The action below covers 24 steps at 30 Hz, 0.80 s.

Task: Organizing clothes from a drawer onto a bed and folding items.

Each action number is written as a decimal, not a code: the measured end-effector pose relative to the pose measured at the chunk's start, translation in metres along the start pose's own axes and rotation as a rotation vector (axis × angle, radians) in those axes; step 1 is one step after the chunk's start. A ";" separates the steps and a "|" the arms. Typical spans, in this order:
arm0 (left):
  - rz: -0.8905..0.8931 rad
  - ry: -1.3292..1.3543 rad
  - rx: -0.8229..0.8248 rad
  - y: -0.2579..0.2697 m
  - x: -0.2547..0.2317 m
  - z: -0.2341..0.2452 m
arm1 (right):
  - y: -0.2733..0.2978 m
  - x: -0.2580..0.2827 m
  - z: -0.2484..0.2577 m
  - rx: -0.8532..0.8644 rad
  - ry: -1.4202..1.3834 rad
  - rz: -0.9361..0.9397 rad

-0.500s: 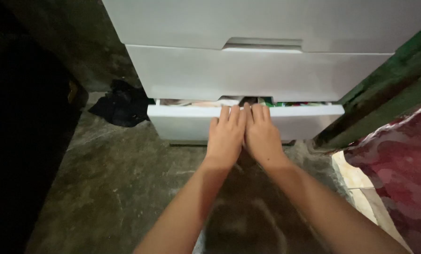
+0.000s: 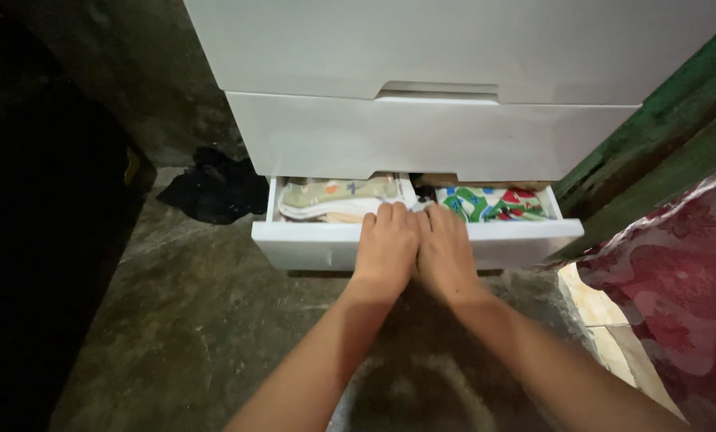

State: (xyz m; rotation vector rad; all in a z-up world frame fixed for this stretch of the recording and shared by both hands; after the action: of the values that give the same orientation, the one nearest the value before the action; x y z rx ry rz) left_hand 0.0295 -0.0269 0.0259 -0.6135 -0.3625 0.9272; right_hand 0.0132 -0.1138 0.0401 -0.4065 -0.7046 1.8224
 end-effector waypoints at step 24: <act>0.040 0.858 0.236 0.020 0.020 0.045 | 0.019 0.016 0.037 0.394 -0.368 -0.072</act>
State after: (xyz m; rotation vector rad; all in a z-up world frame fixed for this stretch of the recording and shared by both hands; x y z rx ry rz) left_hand 0.0041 0.0140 0.0494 -0.7400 0.5206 0.6546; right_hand -0.0282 -0.1131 0.0567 0.2170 -0.5757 1.9312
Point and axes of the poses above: each hand's wrist, its own y-axis away from the middle knuckle, its own z-axis out of the back of the hand, x = y × z, the point moved 6 cm from there along -y, towards the middle knuckle, and after that the axes turned 10 degrees about -z, right-handed, at the moved point
